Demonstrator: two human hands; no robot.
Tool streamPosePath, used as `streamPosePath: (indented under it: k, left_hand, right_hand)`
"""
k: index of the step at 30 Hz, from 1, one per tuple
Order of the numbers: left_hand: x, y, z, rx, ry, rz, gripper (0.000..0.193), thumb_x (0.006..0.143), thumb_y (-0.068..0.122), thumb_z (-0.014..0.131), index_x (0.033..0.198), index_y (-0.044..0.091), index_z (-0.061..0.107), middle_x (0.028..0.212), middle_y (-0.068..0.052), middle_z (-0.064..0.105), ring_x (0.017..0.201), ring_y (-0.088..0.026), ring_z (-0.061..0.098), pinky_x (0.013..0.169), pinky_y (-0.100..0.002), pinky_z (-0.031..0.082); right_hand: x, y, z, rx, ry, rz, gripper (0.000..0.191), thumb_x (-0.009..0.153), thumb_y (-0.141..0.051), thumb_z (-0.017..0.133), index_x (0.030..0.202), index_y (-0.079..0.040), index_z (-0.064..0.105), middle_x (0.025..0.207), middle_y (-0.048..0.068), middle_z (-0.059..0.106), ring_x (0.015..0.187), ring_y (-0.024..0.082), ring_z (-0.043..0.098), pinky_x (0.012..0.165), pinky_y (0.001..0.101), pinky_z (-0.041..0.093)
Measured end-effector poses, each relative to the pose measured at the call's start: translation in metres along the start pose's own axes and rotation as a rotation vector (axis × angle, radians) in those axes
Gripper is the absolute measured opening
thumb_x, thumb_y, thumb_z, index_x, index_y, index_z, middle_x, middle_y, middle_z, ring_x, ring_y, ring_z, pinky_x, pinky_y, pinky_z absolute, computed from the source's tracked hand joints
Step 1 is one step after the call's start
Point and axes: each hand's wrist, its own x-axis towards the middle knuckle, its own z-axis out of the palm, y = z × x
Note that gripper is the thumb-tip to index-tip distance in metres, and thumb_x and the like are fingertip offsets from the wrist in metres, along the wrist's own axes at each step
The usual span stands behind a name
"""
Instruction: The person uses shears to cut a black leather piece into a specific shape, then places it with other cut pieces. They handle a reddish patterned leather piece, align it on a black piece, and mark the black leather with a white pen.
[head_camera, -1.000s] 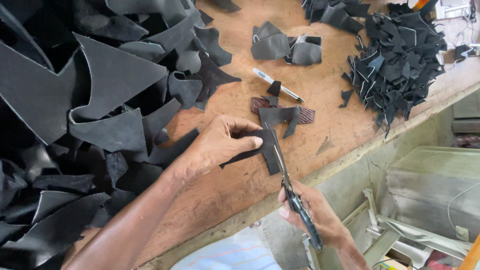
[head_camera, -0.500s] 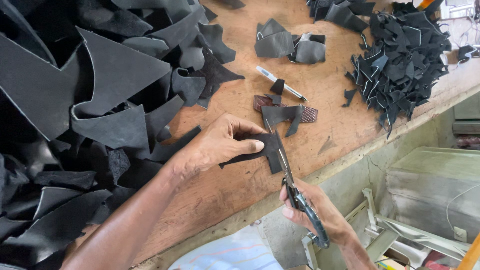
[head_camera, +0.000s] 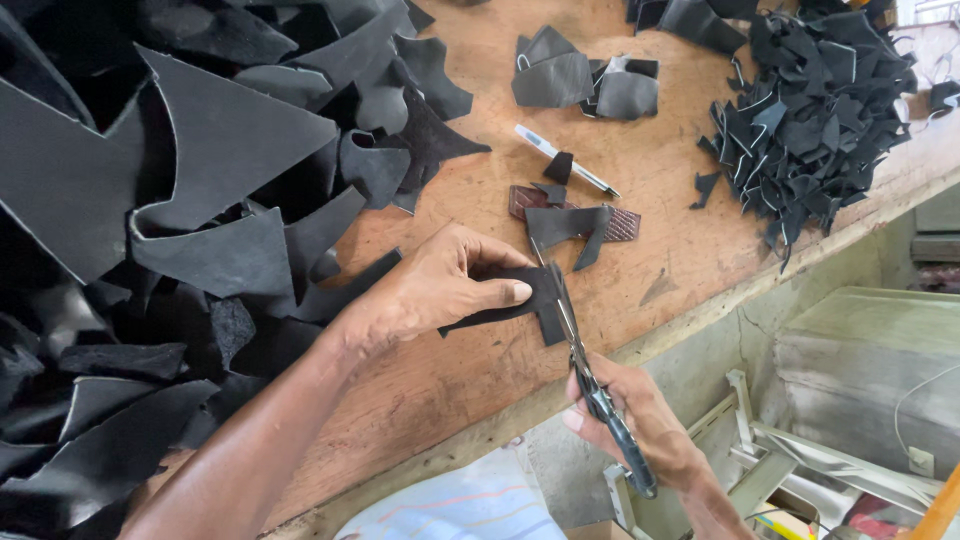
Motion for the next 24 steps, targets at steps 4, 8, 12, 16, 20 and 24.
streamPosePath:
  k: [4, 8, 12, 16, 20, 24]
  left_hand:
    - [0.001, -0.001, -0.001, -0.012, -0.023, 0.016, 0.026, 0.090, 0.009, 0.074, 0.113, -0.002, 0.078, 0.094, -0.002, 0.077, 0.083, -0.005, 0.066, 0.076, -0.023, 0.057]
    - [0.002, 0.000, 0.000, -0.008, -0.015, 0.001, 0.026, 0.089, 0.009, 0.074, 0.114, 0.000, 0.077, 0.094, -0.001, 0.077, 0.082, -0.004, 0.067, 0.075, -0.023, 0.057]
    - [0.000, 0.013, 0.007, -0.061, 0.030, 0.046, 0.024, 0.090, 0.008, 0.074, 0.113, -0.001, 0.076, 0.097, -0.003, 0.077, 0.085, -0.007, 0.068, 0.076, -0.022, 0.056]
    - [-0.022, 0.044, 0.005, -0.155, 0.205, 0.240, 0.025, 0.089, 0.000, 0.076, 0.111, 0.002, 0.066, 0.104, -0.001, 0.070, 0.097, -0.006, 0.068, 0.084, -0.021, 0.058]
    - [-0.042, 0.064, 0.017, -0.152, 0.426, 0.302, 0.037, 0.084, -0.003, 0.078, 0.116, 0.010, 0.064, 0.100, 0.003, 0.066, 0.091, -0.004, 0.063, 0.078, -0.019, 0.056]
    - [-0.035, 0.053, 0.031, -0.052, 0.623, 0.278, 0.024, 0.086, -0.003, 0.076, 0.106, 0.006, 0.068, 0.096, 0.004, 0.067, 0.087, -0.003, 0.061, 0.075, -0.018, 0.053]
  right_hand:
    - [-0.001, 0.015, 0.002, 0.108, 0.001, 0.092, 0.016, 0.082, -0.014, 0.074, 0.081, -0.006, 0.060, 0.059, -0.003, 0.056, 0.049, 0.009, 0.053, 0.045, 0.0259, 0.047]
    - [0.000, 0.021, 0.002, 0.007, 0.061, -0.064, 0.019, 0.084, -0.012, 0.076, 0.077, -0.006, 0.059, 0.058, -0.001, 0.053, 0.051, 0.008, 0.049, 0.045, 0.0258, 0.041]
    - [0.006, 0.006, -0.002, -0.142, 0.140, 0.255, 0.025, 0.078, -0.028, 0.082, 0.080, -0.009, 0.066, 0.054, 0.003, 0.059, 0.045, 0.013, 0.054, 0.043, 0.0343, 0.041]
    - [0.011, -0.023, -0.004, -0.403, 0.289, 0.217, 0.051, 0.068, -0.040, 0.092, 0.083, -0.002, 0.061, 0.063, 0.014, 0.058, 0.059, 0.030, 0.056, 0.056, 0.0426, 0.048]
    - [0.021, -0.044, 0.024, -0.464, 0.318, 0.005, 0.046, 0.069, -0.037, 0.089, 0.095, -0.007, 0.065, 0.081, 0.014, 0.068, 0.072, 0.036, 0.067, 0.065, 0.0470, 0.052]
    - [0.027, -0.050, 0.050, -0.449, 0.281, -0.254, 0.051, 0.071, -0.022, 0.083, 0.114, -0.006, 0.061, 0.101, 0.014, 0.067, 0.089, 0.037, 0.067, 0.071, 0.0468, 0.053]
